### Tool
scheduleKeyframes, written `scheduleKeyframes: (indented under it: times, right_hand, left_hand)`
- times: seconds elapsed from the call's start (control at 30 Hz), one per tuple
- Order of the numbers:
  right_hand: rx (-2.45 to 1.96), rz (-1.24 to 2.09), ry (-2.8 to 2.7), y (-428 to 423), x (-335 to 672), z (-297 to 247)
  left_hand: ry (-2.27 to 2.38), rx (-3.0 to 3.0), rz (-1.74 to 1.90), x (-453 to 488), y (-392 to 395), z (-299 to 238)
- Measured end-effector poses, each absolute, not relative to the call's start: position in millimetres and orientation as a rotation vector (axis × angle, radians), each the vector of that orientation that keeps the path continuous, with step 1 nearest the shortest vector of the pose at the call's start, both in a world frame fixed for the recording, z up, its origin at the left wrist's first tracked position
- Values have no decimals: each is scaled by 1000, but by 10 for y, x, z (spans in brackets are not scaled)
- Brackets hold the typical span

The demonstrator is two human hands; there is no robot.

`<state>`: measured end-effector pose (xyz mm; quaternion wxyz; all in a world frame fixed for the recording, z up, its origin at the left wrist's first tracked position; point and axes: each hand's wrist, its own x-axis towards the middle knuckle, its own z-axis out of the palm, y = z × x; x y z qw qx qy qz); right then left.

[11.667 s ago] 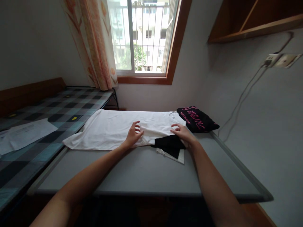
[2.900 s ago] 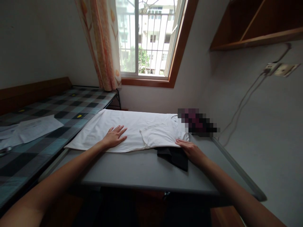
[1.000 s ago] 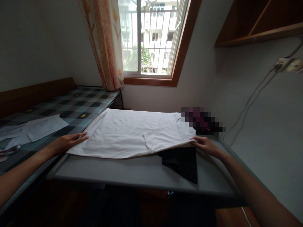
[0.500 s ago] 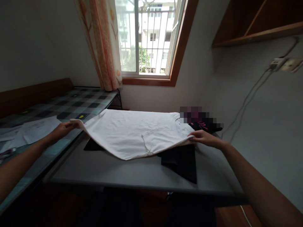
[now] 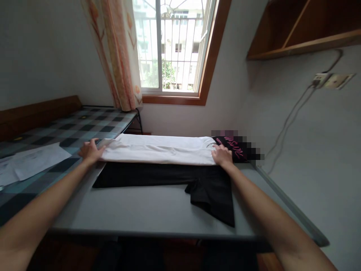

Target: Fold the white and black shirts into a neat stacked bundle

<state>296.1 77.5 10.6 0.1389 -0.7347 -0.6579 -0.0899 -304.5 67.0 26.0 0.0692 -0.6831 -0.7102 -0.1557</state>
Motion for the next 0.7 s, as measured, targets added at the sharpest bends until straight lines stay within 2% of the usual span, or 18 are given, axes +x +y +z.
scheduleKeyframes:
  times: [0.03, 0.07, 0.23, 0.43, 0.7]
  right_hand:
    - [-2061, -336, -1935, 719, 2945, 78]
    - [-1979, -384, -1984, 668, 2937, 59]
    - [-1553, -345, -2284, 511, 2908, -21]
    - [-1655, -284, -2404, 488, 2803, -230]
    - [-1736, -264, -2449, 475, 2813, -305]
  left_hand:
    - [-2225, -1718, -656, -2961, 622, 245]
    - [-2158, -1686, -723, -2866, 578, 227]
    - [-1580, -2668, -764, -2258, 423, 56]
    - [-1167, -2950, -725, -1440, 348, -79]
    - [-1335, -2715, -540, -1132, 355, -228]
